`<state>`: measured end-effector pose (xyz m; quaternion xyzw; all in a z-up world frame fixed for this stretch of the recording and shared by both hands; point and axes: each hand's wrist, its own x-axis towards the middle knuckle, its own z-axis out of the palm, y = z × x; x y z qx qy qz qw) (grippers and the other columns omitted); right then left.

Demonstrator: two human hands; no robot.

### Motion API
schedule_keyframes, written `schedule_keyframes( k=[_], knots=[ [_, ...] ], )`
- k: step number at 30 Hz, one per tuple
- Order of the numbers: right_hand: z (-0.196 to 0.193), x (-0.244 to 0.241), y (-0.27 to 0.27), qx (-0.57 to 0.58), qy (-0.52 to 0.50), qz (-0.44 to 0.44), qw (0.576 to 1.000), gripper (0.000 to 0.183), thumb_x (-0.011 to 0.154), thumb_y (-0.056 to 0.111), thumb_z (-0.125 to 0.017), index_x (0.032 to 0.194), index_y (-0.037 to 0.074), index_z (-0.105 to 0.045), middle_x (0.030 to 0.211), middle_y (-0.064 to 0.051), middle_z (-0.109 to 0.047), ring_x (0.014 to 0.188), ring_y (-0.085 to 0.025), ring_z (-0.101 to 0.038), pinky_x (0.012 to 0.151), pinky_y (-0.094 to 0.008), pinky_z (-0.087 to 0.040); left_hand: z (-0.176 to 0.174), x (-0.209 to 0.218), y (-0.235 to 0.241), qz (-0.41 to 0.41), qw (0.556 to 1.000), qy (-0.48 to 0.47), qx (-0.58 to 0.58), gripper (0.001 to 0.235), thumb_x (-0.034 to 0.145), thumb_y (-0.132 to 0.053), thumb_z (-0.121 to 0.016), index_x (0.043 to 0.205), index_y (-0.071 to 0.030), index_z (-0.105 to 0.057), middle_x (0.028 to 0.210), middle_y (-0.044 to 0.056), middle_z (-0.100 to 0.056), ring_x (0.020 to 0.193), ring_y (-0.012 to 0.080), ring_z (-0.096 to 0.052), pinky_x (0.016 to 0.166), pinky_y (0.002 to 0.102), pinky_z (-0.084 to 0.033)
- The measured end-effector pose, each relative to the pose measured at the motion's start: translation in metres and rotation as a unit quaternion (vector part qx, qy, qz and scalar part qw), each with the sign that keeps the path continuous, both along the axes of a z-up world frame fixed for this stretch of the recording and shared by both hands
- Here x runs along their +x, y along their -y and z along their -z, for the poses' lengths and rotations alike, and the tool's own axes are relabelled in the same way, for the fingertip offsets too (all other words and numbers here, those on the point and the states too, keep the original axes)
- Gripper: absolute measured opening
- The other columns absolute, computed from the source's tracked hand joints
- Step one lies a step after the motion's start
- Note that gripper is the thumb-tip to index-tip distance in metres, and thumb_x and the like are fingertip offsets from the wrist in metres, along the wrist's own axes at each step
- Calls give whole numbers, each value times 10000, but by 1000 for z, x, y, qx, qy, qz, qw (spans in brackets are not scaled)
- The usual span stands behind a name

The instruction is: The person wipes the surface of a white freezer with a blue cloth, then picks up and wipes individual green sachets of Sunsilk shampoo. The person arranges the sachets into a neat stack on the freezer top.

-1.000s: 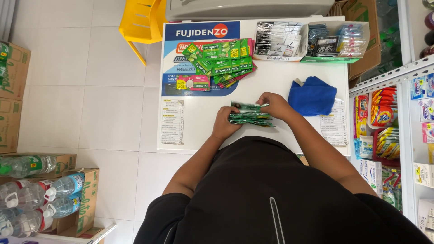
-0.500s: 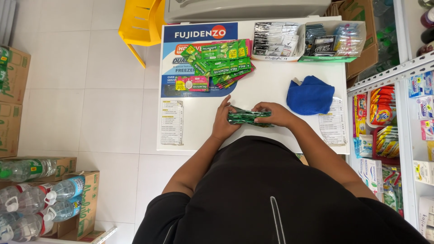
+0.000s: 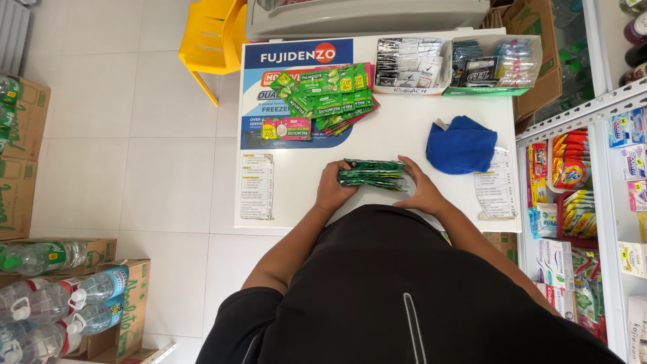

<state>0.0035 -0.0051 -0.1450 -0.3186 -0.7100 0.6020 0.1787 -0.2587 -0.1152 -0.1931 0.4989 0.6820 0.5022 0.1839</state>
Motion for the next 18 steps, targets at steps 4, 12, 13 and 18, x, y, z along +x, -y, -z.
schedule_keyframes(
  k=[4, 12, 13, 18],
  knots=[
    [5, -8, 7, 43, 83, 32, 995, 1221, 495, 263, -1025, 1517, 123, -371, 1458, -160, -552, 1421, -345, -447, 1264, -519, -232, -36, 0, 2, 26, 996, 88, -12, 552, 620, -213, -909, 1037, -155, -552, 910, 121, -711, 907, 324, -711, 868, 389, -540],
    [6, -39, 3, 151, 19, 75, 986, 699, 645, 278, -944, 1164, 130, -499, 1318, -63, -676, 1389, -317, -509, 1285, -507, -121, -50, 0, 4, 45, 997, 49, -49, 792, 642, -194, -827, 1376, -118, -540, 1123, 138, -730, 1089, 395, -674, 988, 513, -518],
    [6, -41, 3, 150, 17, 74, 986, 699, 645, 278, -944, 1164, 130, -499, 1318, -63, -676, 1389, -317, -509, 1285, -507, -121, -50, 0, 3, 43, 997, 48, -50, 792, 642, -194, -827, 1376, -118, -540, 1123, 138, -730, 1089, 395, -674, 988, 513, -518],
    [2, -46, 5, 147, 34, 76, 986, 795, 612, 297, -948, 1261, 127, -522, 1300, -62, -697, 1402, -273, -506, 1294, -462, -135, -47, -2, 1, 35, 998, 12, -43, 522, 579, -188, -831, 1061, -149, -634, 961, 61, -706, 972, 332, -691, 915, 444, -547]
  ],
)
